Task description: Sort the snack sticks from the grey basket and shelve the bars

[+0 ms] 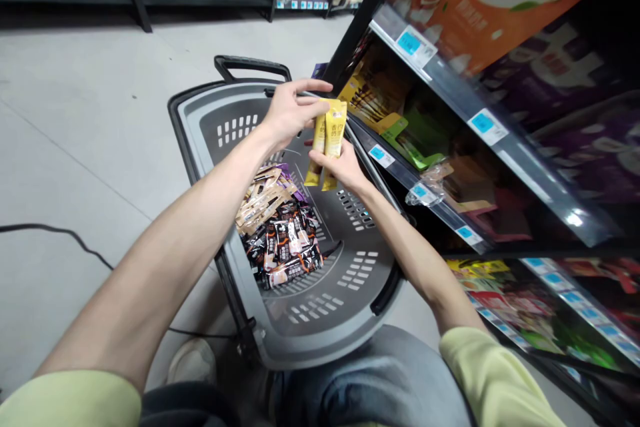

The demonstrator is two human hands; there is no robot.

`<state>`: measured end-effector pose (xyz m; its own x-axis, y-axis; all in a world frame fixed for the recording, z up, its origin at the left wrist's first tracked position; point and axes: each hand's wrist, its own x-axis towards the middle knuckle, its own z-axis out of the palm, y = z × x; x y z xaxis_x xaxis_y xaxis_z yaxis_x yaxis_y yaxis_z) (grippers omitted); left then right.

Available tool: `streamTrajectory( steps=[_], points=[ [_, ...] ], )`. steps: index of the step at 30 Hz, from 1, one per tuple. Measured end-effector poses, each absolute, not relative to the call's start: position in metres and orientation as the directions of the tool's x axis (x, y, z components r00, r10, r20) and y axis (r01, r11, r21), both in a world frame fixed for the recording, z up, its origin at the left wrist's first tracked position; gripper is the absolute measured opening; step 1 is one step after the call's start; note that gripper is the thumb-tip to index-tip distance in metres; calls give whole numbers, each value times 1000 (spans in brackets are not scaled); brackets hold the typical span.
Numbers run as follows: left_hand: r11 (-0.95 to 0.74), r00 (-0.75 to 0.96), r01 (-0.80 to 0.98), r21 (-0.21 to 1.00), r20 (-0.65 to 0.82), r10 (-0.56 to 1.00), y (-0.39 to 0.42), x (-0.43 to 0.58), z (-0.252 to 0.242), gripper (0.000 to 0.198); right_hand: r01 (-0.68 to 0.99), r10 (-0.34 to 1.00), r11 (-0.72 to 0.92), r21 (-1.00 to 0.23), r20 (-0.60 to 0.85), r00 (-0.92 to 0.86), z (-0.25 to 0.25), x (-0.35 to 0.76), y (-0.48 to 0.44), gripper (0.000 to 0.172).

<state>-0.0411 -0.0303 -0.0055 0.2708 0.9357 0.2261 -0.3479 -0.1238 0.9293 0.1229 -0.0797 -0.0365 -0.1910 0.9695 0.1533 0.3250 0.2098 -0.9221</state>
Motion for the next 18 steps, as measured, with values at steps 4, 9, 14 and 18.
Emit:
streamTrajectory(
  steps=[4,9,14,18],
  points=[
    [-109,253,-346,932,205,946,-32,-42,-1,40,238,963,62,-969,-4,-268,-43,116,-85,51],
    [-55,331,-355,933,180,926,-34,-41,-3,39,208,979,82,-975,40,-199,-49,115,-84,46],
    [-60,350,-308,949,172,921,-35,-37,-9,35,227,977,115,-967,69,-199,-51,114,-82,45],
    [-59,376,-279,959,165,912,-35,-36,-7,28,219,974,83,-972,32,-225,-45,113,-84,45]
  ],
)
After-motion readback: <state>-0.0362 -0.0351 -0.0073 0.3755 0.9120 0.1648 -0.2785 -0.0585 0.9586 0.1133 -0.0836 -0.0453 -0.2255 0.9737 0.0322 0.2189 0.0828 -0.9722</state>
